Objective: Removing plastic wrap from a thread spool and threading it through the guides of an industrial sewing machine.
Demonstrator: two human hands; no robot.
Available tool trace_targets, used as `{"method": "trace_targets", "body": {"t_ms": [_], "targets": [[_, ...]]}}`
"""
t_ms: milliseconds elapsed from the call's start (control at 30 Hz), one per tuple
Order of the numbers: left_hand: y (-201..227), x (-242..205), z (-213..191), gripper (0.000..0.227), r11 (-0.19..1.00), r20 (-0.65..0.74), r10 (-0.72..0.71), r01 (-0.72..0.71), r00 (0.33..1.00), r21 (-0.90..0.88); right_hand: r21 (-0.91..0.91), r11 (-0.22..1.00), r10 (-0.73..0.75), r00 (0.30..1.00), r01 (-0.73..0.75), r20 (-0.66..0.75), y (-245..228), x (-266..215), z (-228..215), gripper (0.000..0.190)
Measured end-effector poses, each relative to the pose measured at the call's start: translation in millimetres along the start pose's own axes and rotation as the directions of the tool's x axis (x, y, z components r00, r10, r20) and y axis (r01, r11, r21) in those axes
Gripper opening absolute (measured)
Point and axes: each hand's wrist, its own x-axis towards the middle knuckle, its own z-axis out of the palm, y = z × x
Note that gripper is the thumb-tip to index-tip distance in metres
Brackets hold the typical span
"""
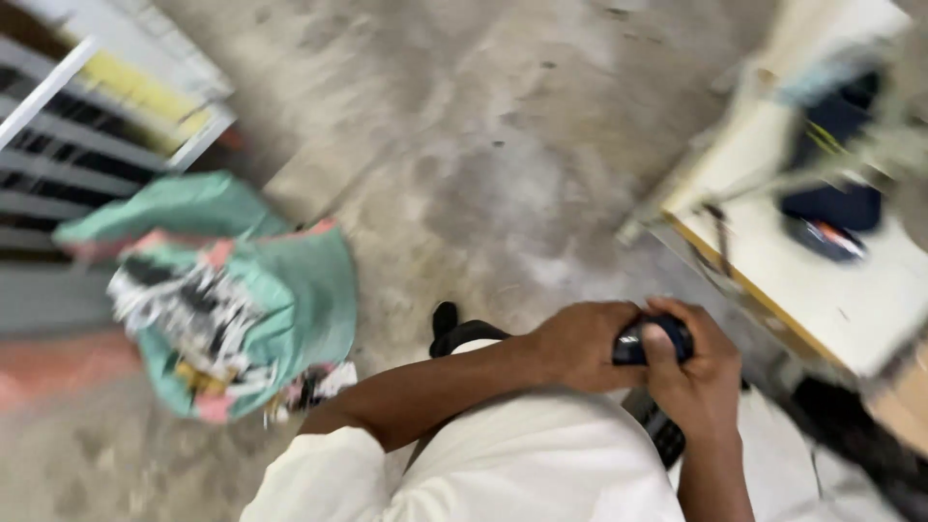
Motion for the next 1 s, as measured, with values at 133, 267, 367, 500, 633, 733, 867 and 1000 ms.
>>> {"method": "trace_targets", "body": {"t_ms": [133, 267, 367, 500, 633, 733, 867, 1000], "targets": [[-11, -43, -55, 0.085, 0.99, 0.053, -0.13, 0.132, 0.99, -0.044, 0.036, 0.994, 0.097, 0.988, -0.102, 0.12, -11, 9, 47, 0.023], [-28, -82, -83, 0.092, 0.965, 0.002, -0.246, 0.246, 0.969, -0.093, 0.109, 0.994, -0.009, 0.988, -0.008, 0.153, -36, 16, 92, 0.024], [-26, -110, -116, 0.088, 0.904, -0.011, -0.414, 0.41, 0.91, -0.122, 0.11, 0.994, -0.013, 0.995, 0.002, 0.101, -62, 27, 112, 0.025], [-85, -166, -101, 0.039, 0.901, -0.281, -0.398, 0.314, 0.874, -0.3, 0.151, 0.973, 0.196, 0.973, -0.177, -0.123, -68, 55, 119, 0.037], [-249, -256, -74, 0.043, 0.638, -0.291, -0.749, 0.53, 0.595, -0.559, -0.008, 0.987, 0.16, 0.987, -0.161, -0.02, -52, 51, 115, 0.046], [-438, -364, -22, 0.035, 0.853, -0.787, -0.292, 0.521, 0.543, 0.043, -0.005, 0.996, 0.093, 0.988, -0.094, -0.123, -25, 45, 136, 0.051], [-424, -469, -154, 0.028, 0.393, -0.804, -0.567, 0.798, -0.181, -0.457, 0.125, 0.917, 0.393, 0.914, -0.38, -0.106, 31, 37, 156, 0.032], [-433, -528, -243, 0.074, 0.264, -0.571, -0.727, 0.613, -0.381, -0.745, 0.2, 0.923, 0.361, 0.922, -0.33, -0.143, 83, 24, 162, 0.033]]}}
